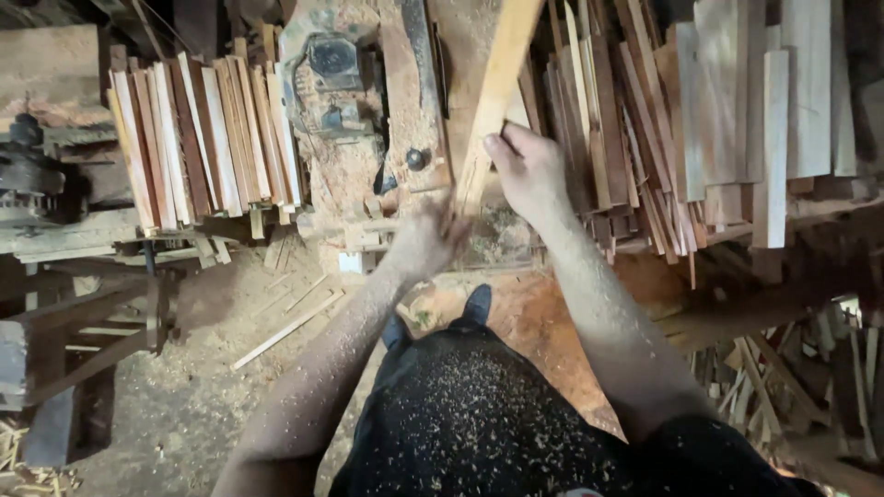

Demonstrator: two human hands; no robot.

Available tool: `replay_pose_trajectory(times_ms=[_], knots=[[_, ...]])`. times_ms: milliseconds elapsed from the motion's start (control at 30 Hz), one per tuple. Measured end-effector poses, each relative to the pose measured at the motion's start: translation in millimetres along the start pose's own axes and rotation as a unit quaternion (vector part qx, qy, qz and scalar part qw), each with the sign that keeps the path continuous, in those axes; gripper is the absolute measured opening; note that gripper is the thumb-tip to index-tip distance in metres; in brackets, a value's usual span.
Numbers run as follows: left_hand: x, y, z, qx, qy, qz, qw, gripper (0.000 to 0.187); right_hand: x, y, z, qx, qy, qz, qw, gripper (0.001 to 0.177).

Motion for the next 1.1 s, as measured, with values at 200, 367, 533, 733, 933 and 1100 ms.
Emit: replay_pose_trajectory(times_ms=[200,367,533,733,933,1100], knots=[[3,-59,-108,0.309,-0.096,0.157,0.933,0.054,18,80,-71,0.117,-0.110,-0.178,0.971,0.034],[19,-20,-88,-0.169,-0.108,0.042,0.979,0.095,17,99,-102,0.098,-0.073,-0.174,0.977,0.026],[11,-32,-90,0.025,-0.202,0.121,0.972,0.120,9,110,-104,0.080,-0.071,-0.154,0.982,0.030],[-2,-54,-109,-0.051,-0.217,0.136,0.965,0.120,7,83,-96,0.061,-0.077,-0.171,0.980,0.028],[-12,-62,-109,-0.056,-0.229,0.147,0.961,0.121,-6,100,-102,0.065,-0.072,-0.167,0.981,0.027],[-7,-30,-73,-0.034,-0.239,0.168,0.956,0.108,-13,97,-101,0.069,-0.083,-0.177,0.978,0.027]])
Point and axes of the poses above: each hand's wrist, its own x-axis away from the middle knuckle, its own z-axis out of the back of the hand, y = z × x, the point moved 4 cm from there along -x, towards the middle knuckle, and after that the axes turned 13 degrees about -y, right-handed, at the moved point
